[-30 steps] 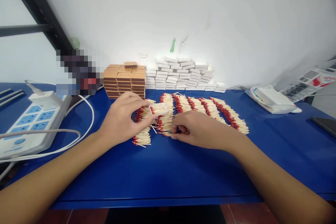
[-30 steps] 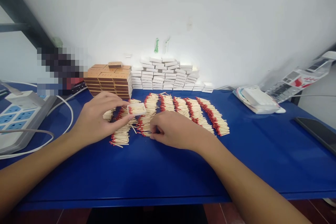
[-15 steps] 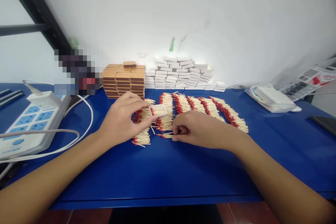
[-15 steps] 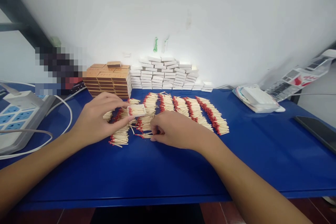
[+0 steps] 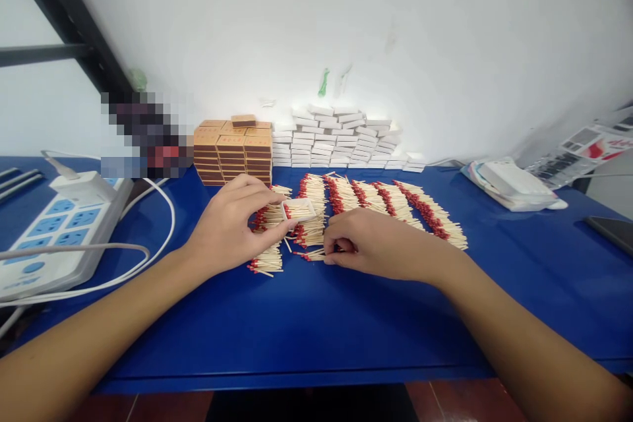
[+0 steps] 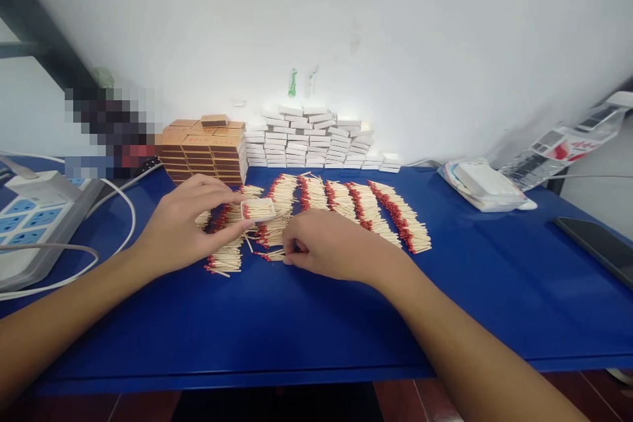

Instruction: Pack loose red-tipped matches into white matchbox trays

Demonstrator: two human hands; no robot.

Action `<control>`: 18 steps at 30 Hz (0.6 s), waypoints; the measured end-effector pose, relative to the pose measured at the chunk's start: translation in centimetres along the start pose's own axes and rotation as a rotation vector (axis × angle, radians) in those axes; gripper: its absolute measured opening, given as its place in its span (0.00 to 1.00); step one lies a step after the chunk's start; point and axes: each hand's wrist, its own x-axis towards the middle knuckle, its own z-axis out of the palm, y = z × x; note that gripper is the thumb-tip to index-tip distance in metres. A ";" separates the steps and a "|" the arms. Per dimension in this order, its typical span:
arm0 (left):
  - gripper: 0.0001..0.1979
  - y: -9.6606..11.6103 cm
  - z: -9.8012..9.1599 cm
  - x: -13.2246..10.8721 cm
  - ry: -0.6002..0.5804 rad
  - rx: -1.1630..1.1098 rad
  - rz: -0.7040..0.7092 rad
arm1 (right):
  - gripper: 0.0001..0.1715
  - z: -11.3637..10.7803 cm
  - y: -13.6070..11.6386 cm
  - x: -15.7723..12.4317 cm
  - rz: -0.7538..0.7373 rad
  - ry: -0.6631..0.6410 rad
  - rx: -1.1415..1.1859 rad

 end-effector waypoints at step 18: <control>0.14 -0.3 0.2 -0.2 -0.054 -0.026 -0.008 | 0.09 0.0 0.0 0.0 -0.027 0.029 -0.048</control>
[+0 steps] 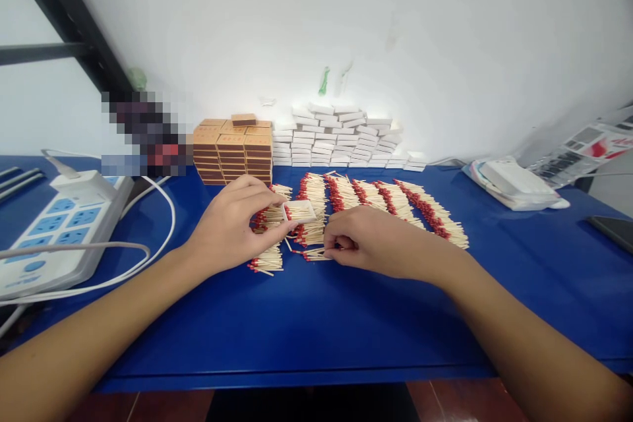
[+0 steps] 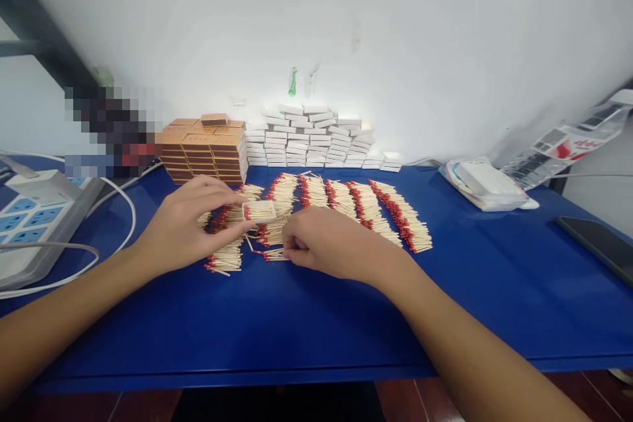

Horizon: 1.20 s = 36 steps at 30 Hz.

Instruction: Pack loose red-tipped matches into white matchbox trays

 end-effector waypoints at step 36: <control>0.14 0.3 0.0 0.0 -0.035 -0.025 0.008 | 0.07 -0.4 0.3 -0.2 0.008 0.037 0.117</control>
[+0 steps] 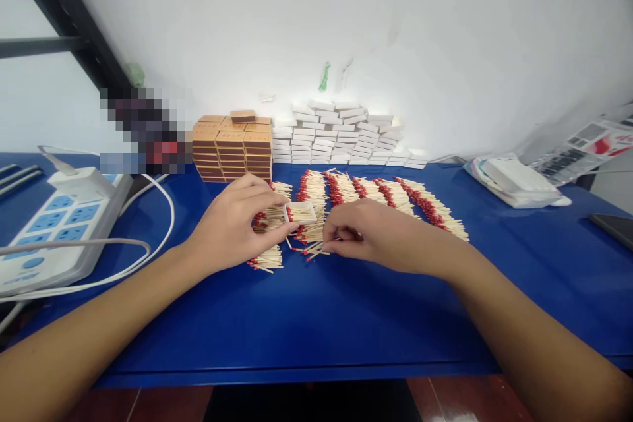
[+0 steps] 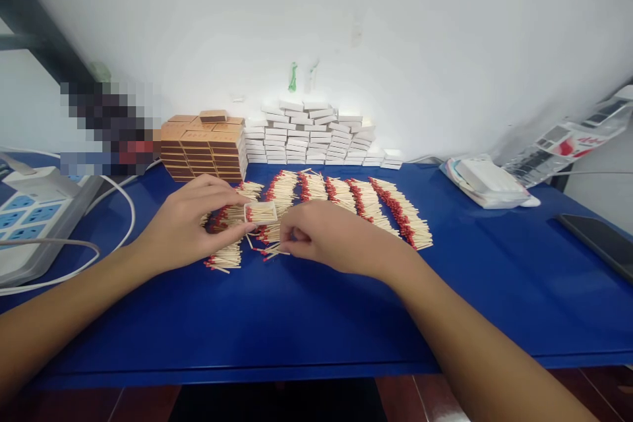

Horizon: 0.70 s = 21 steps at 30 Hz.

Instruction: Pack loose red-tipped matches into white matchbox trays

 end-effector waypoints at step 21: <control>0.13 0.0 0.0 0.0 -0.005 -0.007 0.021 | 0.08 1.1 0.4 0.5 -0.037 -0.017 -0.066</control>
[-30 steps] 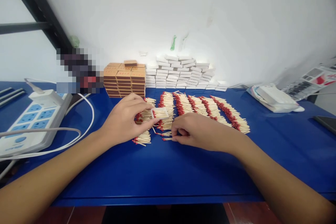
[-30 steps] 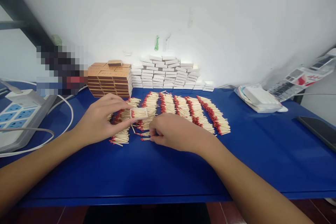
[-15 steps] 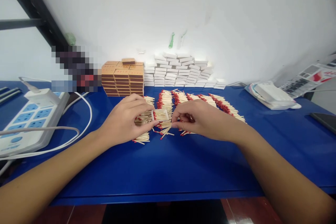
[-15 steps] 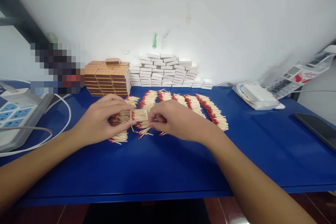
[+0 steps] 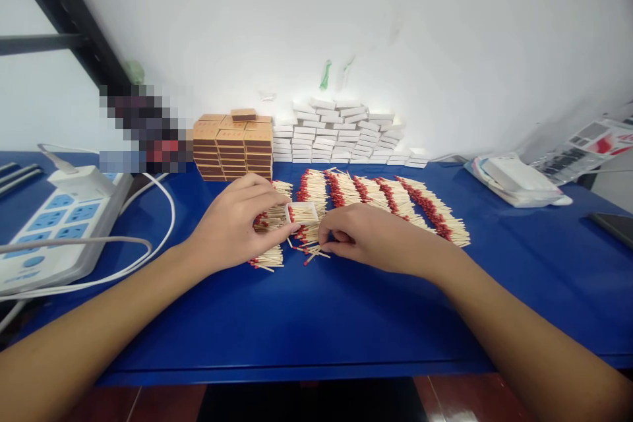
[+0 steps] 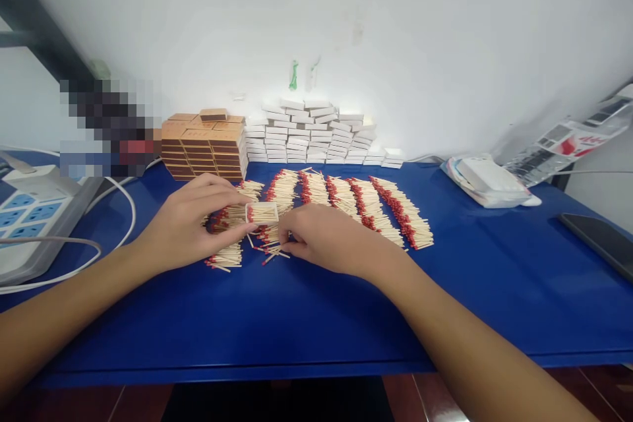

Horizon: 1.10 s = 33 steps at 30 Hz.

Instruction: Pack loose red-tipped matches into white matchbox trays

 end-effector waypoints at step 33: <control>0.16 0.9 0.2 -0.3 -0.016 -0.115 0.011 | 0.05 -0.1 -0.8 0.1 0.062 0.270 0.025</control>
